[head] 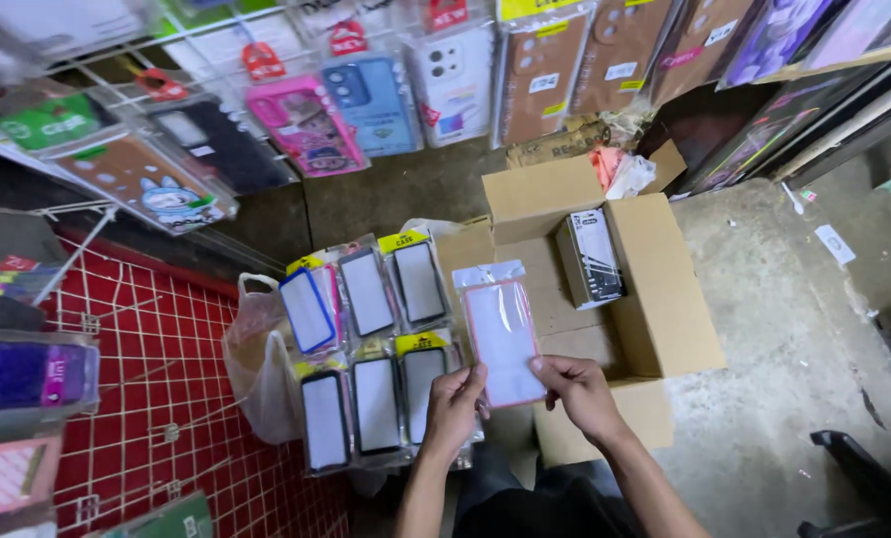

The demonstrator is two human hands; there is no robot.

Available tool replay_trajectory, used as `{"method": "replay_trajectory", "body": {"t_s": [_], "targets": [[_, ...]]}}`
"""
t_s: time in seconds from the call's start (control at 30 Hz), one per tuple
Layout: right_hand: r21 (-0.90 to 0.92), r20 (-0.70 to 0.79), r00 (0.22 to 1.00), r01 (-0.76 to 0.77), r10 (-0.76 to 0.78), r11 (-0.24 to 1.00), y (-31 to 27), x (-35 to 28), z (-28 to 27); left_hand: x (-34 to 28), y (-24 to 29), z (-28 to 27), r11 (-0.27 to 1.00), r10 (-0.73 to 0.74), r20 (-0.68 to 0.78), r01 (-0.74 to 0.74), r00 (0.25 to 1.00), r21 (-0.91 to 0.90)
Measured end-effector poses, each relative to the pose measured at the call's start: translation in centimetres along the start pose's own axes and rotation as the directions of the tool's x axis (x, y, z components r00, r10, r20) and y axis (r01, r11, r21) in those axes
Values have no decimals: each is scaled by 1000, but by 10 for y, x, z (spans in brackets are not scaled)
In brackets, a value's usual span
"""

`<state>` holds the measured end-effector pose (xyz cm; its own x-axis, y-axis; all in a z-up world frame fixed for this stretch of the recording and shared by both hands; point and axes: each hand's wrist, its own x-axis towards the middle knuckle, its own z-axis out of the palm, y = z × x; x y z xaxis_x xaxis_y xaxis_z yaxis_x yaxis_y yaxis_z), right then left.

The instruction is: The person picks up packaged phone accessories from a display rack, inspects them, and places them into a cardboard box. The person handles several items including phone cases and cables, arranging them inside the box.

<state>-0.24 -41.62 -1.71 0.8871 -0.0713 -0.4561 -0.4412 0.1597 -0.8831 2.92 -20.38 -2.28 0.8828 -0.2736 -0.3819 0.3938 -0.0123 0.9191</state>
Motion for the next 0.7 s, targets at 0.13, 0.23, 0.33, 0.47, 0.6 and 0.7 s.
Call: {"method": "replay_trajectory", "body": {"t_s": [0.13,0.23,0.33,0.47,0.6,0.7], "targets": [[27,33,997,-71,70,997,14,19,-59,28,-36,45,989,-79,6,79,997,-121],[77,87,992,-101,94,992,39,35,-108,43,-58,81,992,-107,-14,105,994,-72],[99,67,985,-166,160,981,56,51,-144,61,-78,111,993,-119,-11,119,993,-28],[59,46,971,-237,234,970,66,69,-177,86,-85,146,936,-298,-33,286,954,-203],[72,10,968,-251,251,965,89,93,-195,115,-105,163,815,-423,8,384,906,-434],[61,-50,935,-349,352,935,85,107,-193,138,-156,160,722,-403,56,355,913,-594]]}}
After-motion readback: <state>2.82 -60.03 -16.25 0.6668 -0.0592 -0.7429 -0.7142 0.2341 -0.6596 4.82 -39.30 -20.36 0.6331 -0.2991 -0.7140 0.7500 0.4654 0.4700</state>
